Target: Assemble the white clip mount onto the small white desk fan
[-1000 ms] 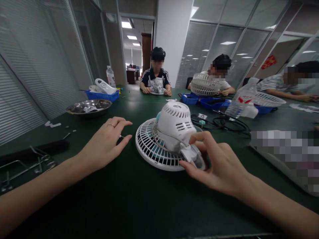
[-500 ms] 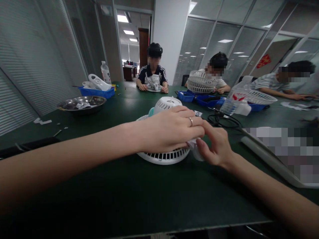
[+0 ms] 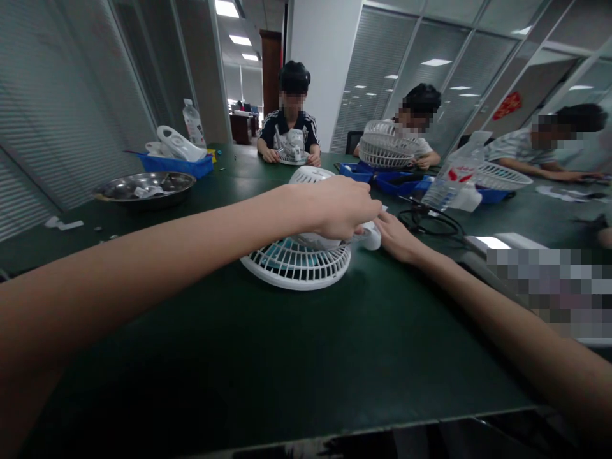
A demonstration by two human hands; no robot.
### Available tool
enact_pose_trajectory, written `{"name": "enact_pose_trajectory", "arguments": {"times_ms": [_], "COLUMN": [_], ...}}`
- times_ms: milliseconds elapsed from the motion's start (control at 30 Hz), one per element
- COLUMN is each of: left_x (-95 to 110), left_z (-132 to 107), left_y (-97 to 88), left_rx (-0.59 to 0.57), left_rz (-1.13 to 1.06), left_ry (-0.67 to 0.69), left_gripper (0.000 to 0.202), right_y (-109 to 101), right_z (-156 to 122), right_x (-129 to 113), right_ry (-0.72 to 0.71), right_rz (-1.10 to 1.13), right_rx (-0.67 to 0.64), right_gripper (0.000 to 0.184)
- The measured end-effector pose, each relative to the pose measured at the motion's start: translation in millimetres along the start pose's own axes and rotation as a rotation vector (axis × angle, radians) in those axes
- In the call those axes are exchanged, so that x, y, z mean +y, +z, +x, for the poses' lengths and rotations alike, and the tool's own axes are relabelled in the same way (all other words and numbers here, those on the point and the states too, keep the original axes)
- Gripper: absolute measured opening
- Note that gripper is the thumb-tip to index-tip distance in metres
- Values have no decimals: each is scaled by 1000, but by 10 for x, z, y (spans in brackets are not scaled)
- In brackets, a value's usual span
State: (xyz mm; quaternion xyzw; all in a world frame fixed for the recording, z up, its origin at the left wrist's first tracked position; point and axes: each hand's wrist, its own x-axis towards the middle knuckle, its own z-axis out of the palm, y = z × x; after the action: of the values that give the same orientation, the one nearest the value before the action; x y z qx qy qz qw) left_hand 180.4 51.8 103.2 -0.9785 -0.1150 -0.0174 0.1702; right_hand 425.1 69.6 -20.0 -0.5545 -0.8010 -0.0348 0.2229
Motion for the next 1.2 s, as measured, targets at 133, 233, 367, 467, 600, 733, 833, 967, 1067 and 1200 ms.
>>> {"name": "enact_pose_trajectory", "arguments": {"times_ms": [133,233,367,467,600,733,833,967,1067,1200], "left_x": [-42,-67,-49,-4,26,10,-16,-42,-36,-22], "left_z": [-37,-50,-39,-41,-62,-62,-40,21,86,145], "left_y": [-96,-124,-148,-170,-142,-61,-30,-23,-2,16], "left_rx": [-82,-82,-120,-131,-104,-44,-49,-98,-122,-133], "left_rz": [-117,-148,-140,-103,-88,-44,-39,-22,27,53], "left_ry": [-18,-15,-26,-31,2,57,39,-3,-27,-38], "left_gripper": [32,34,33,32,32,27,26,27,26,25], "right_y": [120,100,22,-49,-134,-238,-365,-560,-662,-695], "right_z": [23,9,-19,-30,-20,10,1,-90,-169,-229], "right_x": [162,198,196,174,100,-79,-274,-512,-635,-765], "right_ry": [26,18,-13,-33,3,39,20,-29,-109,-249], "right_rz": [0,0,-8,-10,-15,-6,18,67,86,70], "right_rx": [-45,-62,-51,-14,128,310,389,365,220,-56], "right_gripper": [46,44,37,31,27,32,35,48,49,29]}}
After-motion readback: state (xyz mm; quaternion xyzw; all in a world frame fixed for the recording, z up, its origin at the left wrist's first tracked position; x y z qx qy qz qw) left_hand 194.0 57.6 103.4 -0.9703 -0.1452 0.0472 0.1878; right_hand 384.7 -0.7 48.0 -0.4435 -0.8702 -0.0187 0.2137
